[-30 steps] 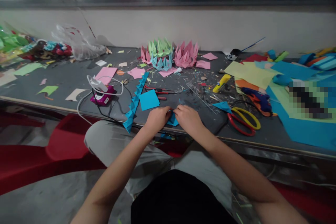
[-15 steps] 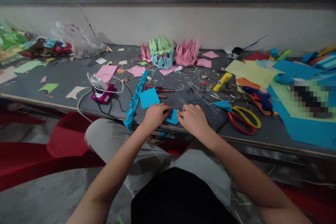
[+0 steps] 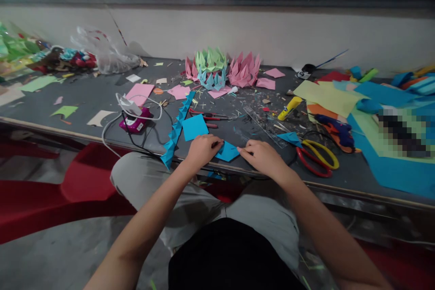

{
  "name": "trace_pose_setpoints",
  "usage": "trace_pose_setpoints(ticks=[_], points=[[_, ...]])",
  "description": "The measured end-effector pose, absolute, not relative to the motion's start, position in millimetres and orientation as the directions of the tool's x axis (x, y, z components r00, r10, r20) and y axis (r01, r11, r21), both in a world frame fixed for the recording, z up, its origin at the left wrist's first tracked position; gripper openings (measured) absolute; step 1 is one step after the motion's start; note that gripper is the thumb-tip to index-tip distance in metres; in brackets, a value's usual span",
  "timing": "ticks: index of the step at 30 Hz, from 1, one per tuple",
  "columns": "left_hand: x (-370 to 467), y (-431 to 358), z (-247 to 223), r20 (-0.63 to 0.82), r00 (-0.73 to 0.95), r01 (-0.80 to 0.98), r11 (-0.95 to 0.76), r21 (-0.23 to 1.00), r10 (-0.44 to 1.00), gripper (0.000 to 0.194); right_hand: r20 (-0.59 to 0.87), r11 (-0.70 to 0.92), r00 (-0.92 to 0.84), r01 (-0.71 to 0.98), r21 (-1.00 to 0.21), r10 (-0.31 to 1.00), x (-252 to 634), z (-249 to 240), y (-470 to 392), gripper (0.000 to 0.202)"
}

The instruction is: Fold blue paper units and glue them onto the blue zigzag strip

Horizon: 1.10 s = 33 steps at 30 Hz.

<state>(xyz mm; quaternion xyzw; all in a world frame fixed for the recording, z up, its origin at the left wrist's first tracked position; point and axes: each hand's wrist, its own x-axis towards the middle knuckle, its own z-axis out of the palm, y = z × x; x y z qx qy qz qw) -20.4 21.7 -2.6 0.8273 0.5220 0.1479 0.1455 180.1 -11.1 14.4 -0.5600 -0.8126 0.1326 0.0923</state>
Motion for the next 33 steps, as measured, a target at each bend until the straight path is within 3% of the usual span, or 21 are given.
trace_pose_setpoints(ticks=[4,7,11,17,25,31,33], points=[[-30,20,-1,0.124,0.481,0.733,-0.476,0.487,0.868,0.027,0.055,0.337,-0.346,0.848,-0.409,0.937,179,7,-11,0.024],[-39,12,-3,0.218,0.522,0.631,-0.546,0.551,0.824,0.025,0.09,0.306,-0.295,0.86,-0.409,0.951,173,0,-11,0.018],[-46,-1,-9,0.271,0.637,0.564,-0.676,0.473,0.721,0.018,0.178,0.343,-0.295,0.85,-0.4,0.939,167,-8,-12,0.016],[-43,4,-2,0.156,0.731,0.56,-0.714,0.42,0.665,0.015,0.345,0.626,-0.529,0.714,-0.314,0.776,169,-18,-11,0.019],[-31,14,11,0.067,0.747,0.613,-0.724,0.317,0.662,0.012,0.363,0.745,-0.654,0.624,-0.236,0.663,169,-21,-14,0.023],[-28,20,9,0.111,0.728,0.617,-0.718,0.323,0.676,0.008,0.367,0.752,-0.662,0.621,-0.22,0.654,171,-22,-21,0.025],[-29,16,5,0.157,0.725,0.621,-0.735,0.274,0.671,0.009,0.371,0.748,-0.658,0.635,-0.194,0.655,170,-22,-25,0.024]])
